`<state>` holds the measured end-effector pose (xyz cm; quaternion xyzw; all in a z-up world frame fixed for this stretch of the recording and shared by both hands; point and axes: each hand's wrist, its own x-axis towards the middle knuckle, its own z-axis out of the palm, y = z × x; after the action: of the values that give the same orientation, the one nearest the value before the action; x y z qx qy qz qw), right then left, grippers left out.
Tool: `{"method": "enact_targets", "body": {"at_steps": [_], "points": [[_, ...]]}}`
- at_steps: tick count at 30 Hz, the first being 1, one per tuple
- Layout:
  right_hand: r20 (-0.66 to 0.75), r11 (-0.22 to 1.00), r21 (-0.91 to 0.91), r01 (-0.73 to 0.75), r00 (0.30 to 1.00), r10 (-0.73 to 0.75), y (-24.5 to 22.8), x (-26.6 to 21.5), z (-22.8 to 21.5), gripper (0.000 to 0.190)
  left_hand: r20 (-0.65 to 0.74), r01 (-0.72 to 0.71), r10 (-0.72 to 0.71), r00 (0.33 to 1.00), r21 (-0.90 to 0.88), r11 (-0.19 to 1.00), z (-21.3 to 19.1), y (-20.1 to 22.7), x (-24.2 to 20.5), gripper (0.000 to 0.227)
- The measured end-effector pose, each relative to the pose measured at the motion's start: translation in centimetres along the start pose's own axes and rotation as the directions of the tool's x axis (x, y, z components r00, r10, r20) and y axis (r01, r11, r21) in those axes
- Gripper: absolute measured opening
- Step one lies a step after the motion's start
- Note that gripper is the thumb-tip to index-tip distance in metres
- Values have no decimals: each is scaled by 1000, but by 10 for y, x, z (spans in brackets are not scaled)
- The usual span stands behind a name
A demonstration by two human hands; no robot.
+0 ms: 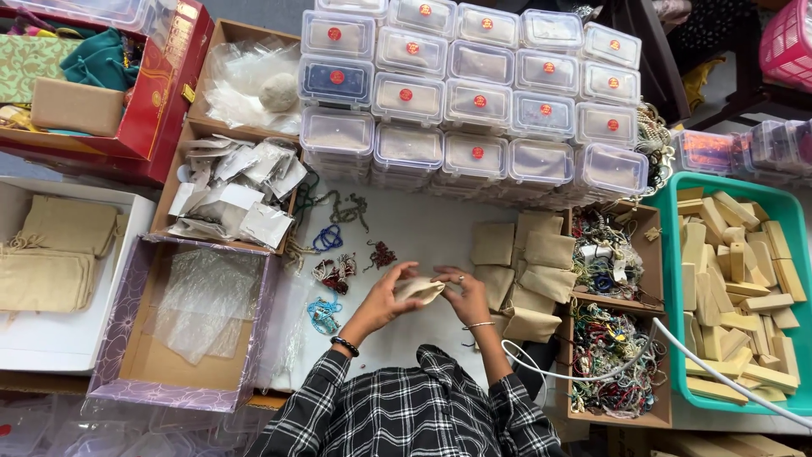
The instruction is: The person places various jewelry items, including necklaces and bracelets, into small beige drawstring pouches. They tie the pouches closed and place them into a white box. The workspace is cluttered with plastic containers, boxes, and loose jewelry.
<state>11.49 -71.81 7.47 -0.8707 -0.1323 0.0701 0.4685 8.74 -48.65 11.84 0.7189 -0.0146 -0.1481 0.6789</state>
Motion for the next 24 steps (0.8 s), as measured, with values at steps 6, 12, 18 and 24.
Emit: {"method": "enact_targets", "body": {"at_steps": [6,12,18,24], "points": [[-6,925,342,-163,985,175,23,-1,2,17,-121,3,1,993,28,1000,16,-96,-11,45],[177,729,579,-366,929,326,34,-9,-14,12,-166,90,-93,982,-28,996,15,-76,0,33],[-87,697,681,-224,920,381,96,-15,30,16,-223,162,-212,951,-222,961,35,-82,7,35],[34,890,417,-186,981,190,29,-11,-1,38,-291,-99,89,953,-21,995,39,-114,1,18]]}}
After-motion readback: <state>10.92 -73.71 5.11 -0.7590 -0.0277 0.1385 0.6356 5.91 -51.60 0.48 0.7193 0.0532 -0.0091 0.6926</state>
